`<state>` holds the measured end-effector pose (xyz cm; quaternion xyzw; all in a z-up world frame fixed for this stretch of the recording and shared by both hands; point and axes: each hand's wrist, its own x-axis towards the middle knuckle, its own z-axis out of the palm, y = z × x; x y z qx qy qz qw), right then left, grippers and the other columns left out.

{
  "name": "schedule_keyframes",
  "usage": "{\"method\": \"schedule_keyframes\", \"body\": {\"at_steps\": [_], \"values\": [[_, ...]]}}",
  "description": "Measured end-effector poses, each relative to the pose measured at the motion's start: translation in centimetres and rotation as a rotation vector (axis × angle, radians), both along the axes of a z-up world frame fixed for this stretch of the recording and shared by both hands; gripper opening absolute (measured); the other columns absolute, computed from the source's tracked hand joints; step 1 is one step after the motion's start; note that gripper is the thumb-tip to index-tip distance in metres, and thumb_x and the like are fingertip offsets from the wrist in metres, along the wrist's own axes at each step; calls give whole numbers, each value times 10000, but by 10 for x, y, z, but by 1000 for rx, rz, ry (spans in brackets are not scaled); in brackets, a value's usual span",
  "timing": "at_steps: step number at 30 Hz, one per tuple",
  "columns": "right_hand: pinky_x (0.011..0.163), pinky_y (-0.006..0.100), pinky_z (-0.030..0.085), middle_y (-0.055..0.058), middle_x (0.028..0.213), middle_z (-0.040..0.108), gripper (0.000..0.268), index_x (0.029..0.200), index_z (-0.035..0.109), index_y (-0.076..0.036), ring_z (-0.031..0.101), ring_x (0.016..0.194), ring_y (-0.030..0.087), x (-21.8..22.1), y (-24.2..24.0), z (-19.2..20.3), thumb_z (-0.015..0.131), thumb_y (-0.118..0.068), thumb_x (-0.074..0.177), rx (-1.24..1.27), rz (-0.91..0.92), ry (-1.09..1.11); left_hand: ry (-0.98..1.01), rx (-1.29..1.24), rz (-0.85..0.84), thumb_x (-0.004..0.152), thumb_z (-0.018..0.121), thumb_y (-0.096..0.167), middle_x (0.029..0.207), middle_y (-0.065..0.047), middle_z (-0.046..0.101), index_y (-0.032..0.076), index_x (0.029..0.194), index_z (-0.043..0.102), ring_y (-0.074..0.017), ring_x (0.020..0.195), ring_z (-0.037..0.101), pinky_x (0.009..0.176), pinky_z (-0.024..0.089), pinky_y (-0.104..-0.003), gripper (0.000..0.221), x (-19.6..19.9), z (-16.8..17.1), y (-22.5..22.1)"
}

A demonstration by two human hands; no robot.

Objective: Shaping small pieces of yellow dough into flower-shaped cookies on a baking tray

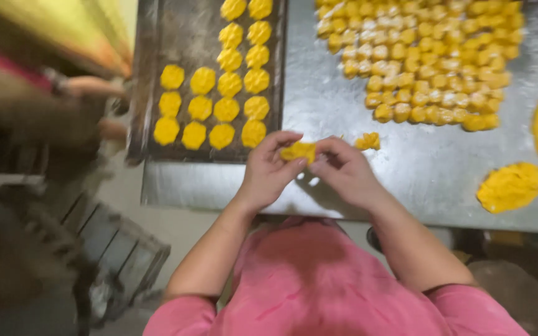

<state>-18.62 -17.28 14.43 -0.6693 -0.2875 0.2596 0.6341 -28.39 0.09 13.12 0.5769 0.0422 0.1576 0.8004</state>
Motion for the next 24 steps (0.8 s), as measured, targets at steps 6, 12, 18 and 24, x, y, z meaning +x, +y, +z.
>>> {"method": "schedule_keyframes", "body": {"at_steps": [6,12,18,24], "values": [[843,384,546,103,879,691,117,993,730,-44,673,871,207,-17,54,16,781,-118,918,44,-131,-161,24,-13,-145,894,725,-73,1085,-190,673,-85,1271,605,-243,1021,703,922,615,-364,396,2,-10,60],[894,390,531,98,958,684,236,1155,697,-33,625,943,179,-48,108,15,725,-184,976,-1,-208,-120,31,-38,-96,894,726,-58,1098,-185,676,-86,1238,596,-217,1003,698,918,616,-348,369,-7,-19,114],[790,327,563,85,883,656,127,1008,691,3,631,848,150,-46,145,-24,753,-26,901,67,-261,41,23,-83,-162,882,720,-95,1088,-171,654,-64,1209,575,-216,978,694,912,614,-341,359,-6,-42,150],[946,497,533,193,1045,701,405,1350,577,13,649,1004,269,-59,152,-7,680,-52,963,-44,-100,12,-24,400,112,888,824,58,1051,-188,647,-44,1194,638,-289,1051,686,908,568,-373,372,19,-62,224]]}}
